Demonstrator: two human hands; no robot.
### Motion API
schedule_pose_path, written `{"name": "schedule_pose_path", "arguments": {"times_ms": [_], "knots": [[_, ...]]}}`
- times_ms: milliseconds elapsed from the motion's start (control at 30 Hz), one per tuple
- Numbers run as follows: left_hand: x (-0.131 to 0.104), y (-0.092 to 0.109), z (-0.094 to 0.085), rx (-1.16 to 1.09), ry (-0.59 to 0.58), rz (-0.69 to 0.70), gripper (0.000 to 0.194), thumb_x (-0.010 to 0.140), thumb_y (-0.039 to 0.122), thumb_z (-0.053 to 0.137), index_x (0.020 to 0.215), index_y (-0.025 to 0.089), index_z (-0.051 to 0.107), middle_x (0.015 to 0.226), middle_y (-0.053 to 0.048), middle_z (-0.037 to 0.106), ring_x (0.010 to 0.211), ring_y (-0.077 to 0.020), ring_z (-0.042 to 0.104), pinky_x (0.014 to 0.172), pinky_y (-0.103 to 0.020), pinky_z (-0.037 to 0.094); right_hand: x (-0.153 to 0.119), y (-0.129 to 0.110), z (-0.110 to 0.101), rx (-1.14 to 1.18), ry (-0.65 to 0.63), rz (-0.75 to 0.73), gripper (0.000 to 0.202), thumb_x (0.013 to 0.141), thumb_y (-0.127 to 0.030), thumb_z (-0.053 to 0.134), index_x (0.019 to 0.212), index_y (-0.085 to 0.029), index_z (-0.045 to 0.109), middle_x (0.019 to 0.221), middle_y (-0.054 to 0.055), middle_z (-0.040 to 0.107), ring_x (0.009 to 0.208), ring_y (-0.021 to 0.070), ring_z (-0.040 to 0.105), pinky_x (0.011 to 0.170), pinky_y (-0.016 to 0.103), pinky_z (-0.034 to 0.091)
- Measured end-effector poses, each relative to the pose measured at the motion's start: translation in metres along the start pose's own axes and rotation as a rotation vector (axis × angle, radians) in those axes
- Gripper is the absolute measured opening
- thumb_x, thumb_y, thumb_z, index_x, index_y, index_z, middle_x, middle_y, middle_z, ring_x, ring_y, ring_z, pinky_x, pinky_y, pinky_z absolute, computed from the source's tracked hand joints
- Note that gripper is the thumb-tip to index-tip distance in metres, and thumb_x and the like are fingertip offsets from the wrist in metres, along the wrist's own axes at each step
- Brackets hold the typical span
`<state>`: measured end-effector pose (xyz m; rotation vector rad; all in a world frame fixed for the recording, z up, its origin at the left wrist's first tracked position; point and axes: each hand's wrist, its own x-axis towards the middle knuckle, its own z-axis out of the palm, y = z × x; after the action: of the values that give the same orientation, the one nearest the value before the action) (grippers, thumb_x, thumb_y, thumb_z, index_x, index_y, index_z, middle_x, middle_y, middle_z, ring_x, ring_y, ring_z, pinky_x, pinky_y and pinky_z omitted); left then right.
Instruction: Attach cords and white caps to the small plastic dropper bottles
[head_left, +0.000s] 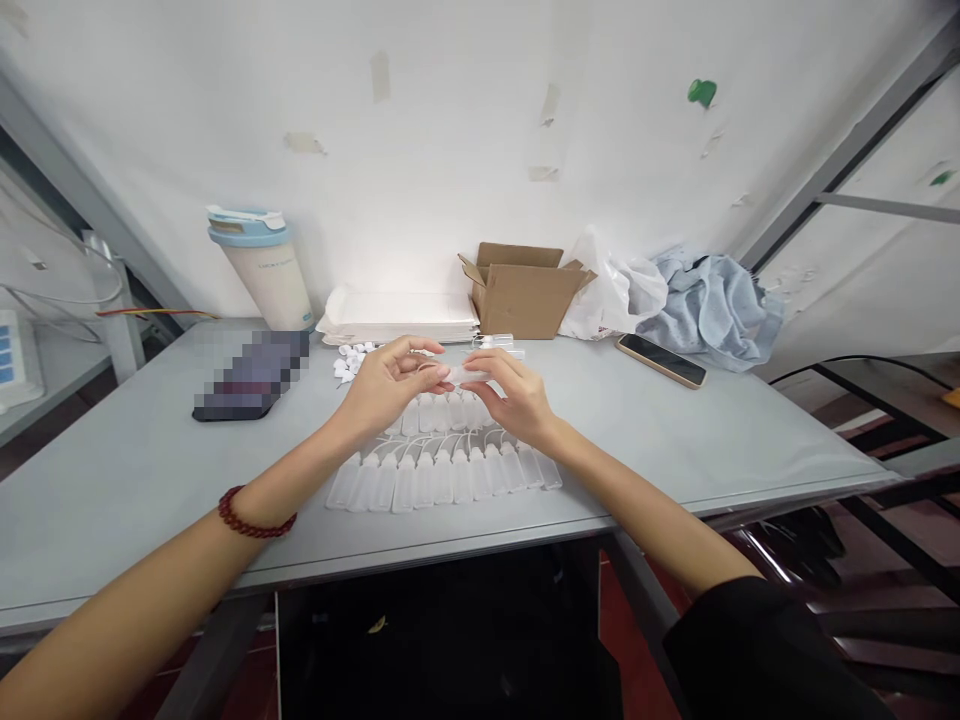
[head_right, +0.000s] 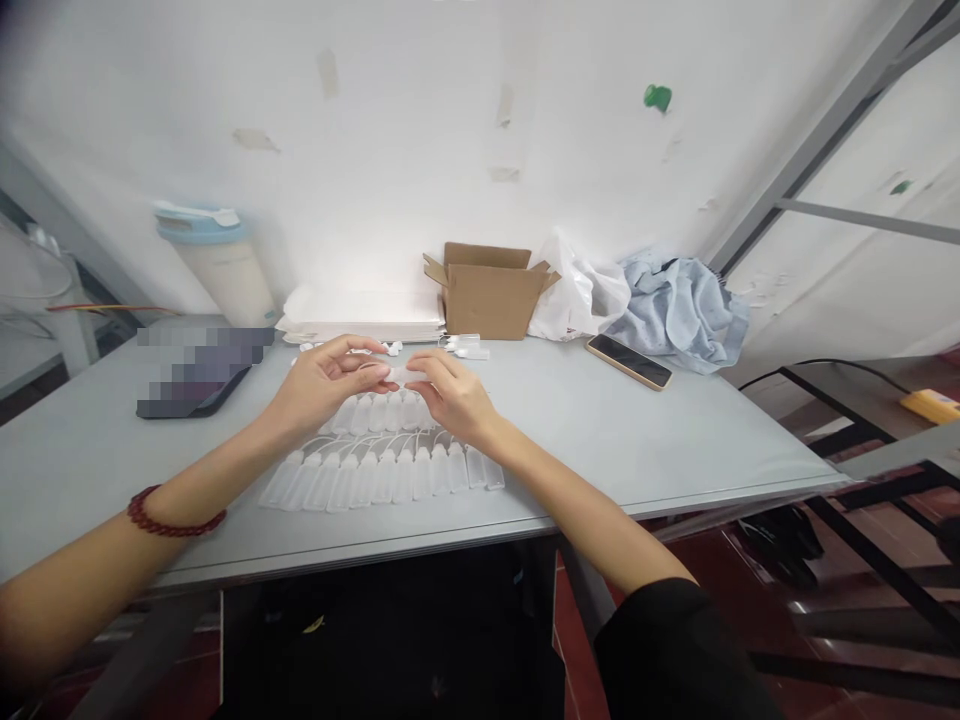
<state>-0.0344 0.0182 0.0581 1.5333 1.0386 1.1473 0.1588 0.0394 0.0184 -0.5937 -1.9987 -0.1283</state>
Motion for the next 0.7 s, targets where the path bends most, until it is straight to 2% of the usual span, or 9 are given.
{"name": "schedule_pose_path", "arguments": {"times_ms": [133,233,300,367,533,700], "knots": [[0.0022,0.0016,-0.0034,-0.169,-0.018,-0.139,0.044,0.072,0.036,0.079,0.107,0.017,0.06,0.071,0.0,0.072,0.072,-0.0177,0.072,0.083,-0.034,0.057,0.0002,-0.003,0.0002,-0.019,0.048,-0.056,0.009,0.092,-0.017,0.054,0.098,-0.018,0.061,0.096,0.009,0.069,0.091,0.018,0.067,0.081,0.034,0.058],[0.0035,0.0019,-0.0051,-0.213,-0.097,-0.253,0.04,0.076,0.036,0.076,0.106,0.014,0.06,0.071,-0.005,0.073,0.065,-0.0169,0.071,0.071,-0.029,0.057,-0.0011,-0.003,0.0009,-0.037,0.062,-0.072,0.009,0.092,-0.016,0.054,0.098,-0.019,0.061,0.096,0.009,0.069,0.09,0.0177,0.068,0.079,0.034,0.059],[0.004,0.0018,-0.0059,-0.226,-0.138,-0.283,0.04,0.076,0.036,0.076,0.106,0.014,0.06,0.071,-0.007,0.074,0.06,-0.0165,0.07,0.064,-0.027,0.056,-0.0019,-0.0025,0.0011,-0.028,0.053,-0.08,0.011,0.092,-0.016,0.054,0.099,-0.019,0.061,0.097,0.01,0.069,0.091,0.0183,0.068,0.08,0.034,0.059],[0.0042,0.0018,-0.0065,-0.223,-0.145,-0.262,0.042,0.074,0.035,0.078,0.106,0.014,0.061,0.071,-0.007,0.074,0.061,-0.0166,0.07,0.064,-0.027,0.056,-0.0022,-0.0018,0.0011,-0.014,0.045,-0.098,0.012,0.092,-0.015,0.053,0.101,-0.019,0.061,0.098,0.01,0.069,0.093,0.0185,0.067,0.08,0.034,0.058],[0.0011,0.0031,-0.005,-0.102,-0.102,-0.139,0.045,0.069,0.036,0.08,0.106,0.017,0.061,0.069,-0.002,0.073,0.072,-0.0206,0.072,0.081,-0.037,0.056,-0.0016,0.0002,0.0009,-0.013,0.076,-0.134,0.014,0.091,-0.013,0.053,0.102,-0.018,0.061,0.097,0.01,0.069,0.091,0.018,0.067,0.079,0.032,0.058],[-0.0031,0.004,0.0014,0.086,0.009,0.062,0.037,0.065,0.037,0.081,0.09,0.018,0.061,0.084,-0.002,0.071,0.081,-0.0203,0.07,0.085,-0.038,0.056,-0.0004,0.0012,0.0001,-0.041,0.03,-0.081,0.013,0.094,-0.017,0.051,0.099,-0.02,0.062,0.096,0.009,0.069,0.089,0.0178,0.067,0.078,0.034,0.059]]}}
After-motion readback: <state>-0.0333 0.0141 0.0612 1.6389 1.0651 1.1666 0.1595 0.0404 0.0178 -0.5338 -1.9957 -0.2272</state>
